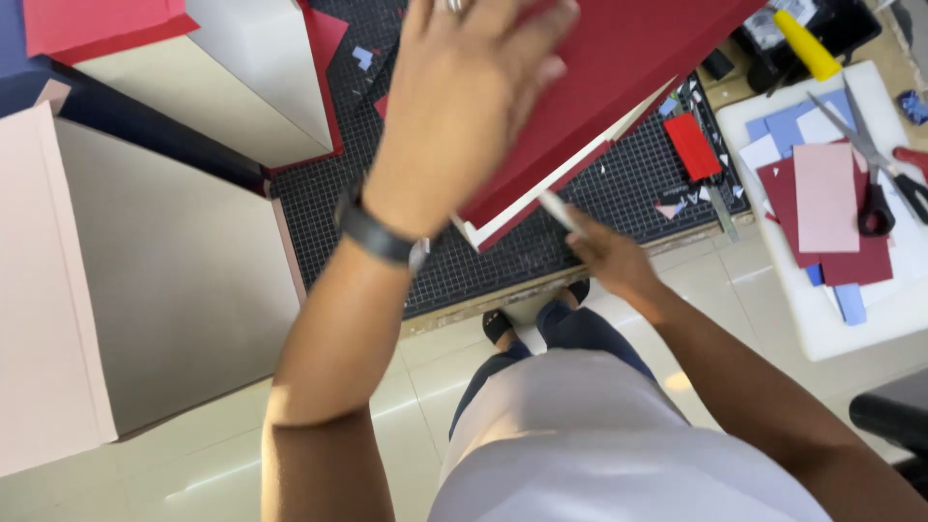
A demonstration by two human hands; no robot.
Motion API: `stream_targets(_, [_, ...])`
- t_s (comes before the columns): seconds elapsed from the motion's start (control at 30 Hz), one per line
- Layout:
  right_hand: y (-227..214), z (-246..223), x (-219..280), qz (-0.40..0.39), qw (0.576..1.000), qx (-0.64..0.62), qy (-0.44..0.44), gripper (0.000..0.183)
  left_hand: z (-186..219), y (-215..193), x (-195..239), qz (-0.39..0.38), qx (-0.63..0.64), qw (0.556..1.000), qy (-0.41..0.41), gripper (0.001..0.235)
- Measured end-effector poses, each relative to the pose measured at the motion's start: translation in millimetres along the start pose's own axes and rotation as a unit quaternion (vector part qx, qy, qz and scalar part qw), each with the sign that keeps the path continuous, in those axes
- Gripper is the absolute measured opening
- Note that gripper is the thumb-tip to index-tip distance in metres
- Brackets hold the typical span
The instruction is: Applying glue to the inner edges of a red box lid and trimming the lining material to fit.
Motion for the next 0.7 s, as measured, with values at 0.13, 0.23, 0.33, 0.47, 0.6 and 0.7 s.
stream_targets(0.13, [-21,33,-30,0.139,0.984,0.116,-0.002,0.068,86,-26,15,0.081,0.161,0.98,0.088,0.023])
stream_targets(0.23, [-29,33,-55,0.262,0.928,0.264,-0.018,0.054,138,81,46,0.063,0.275,0.958,0.056,0.027])
stream_targets(0.33, [-38,42,-80,0.319,0.902,0.289,-0.037,0.05,149,215,93,-0.089,0.277,0.952,-0.092,0.046])
stream_targets(0.47, [-51,58,-99,0.307,0.921,0.235,-0.041,0.051,126,341,142,-0.182,0.158,0.947,-0.211,0.099])
stream_targets(0.6, [-53,70,-113,0.301,0.916,0.261,-0.045,0.05,129,352,162,-0.276,0.052,0.942,-0.185,0.104])
stream_targets(0.7, [-62,64,-108,0.327,0.899,0.275,-0.096,0.05,127,310,170,-0.197,0.079,0.95,-0.227,0.106])
Point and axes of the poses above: each hand's wrist, its own x-axis away from the middle knuckle, its own y-axis out of the palm, z = x × y, the point moved 5 cm from there along -x, towards the middle knuckle, and after that the axes turned 10 degrees about y, right-handed, at the moved point
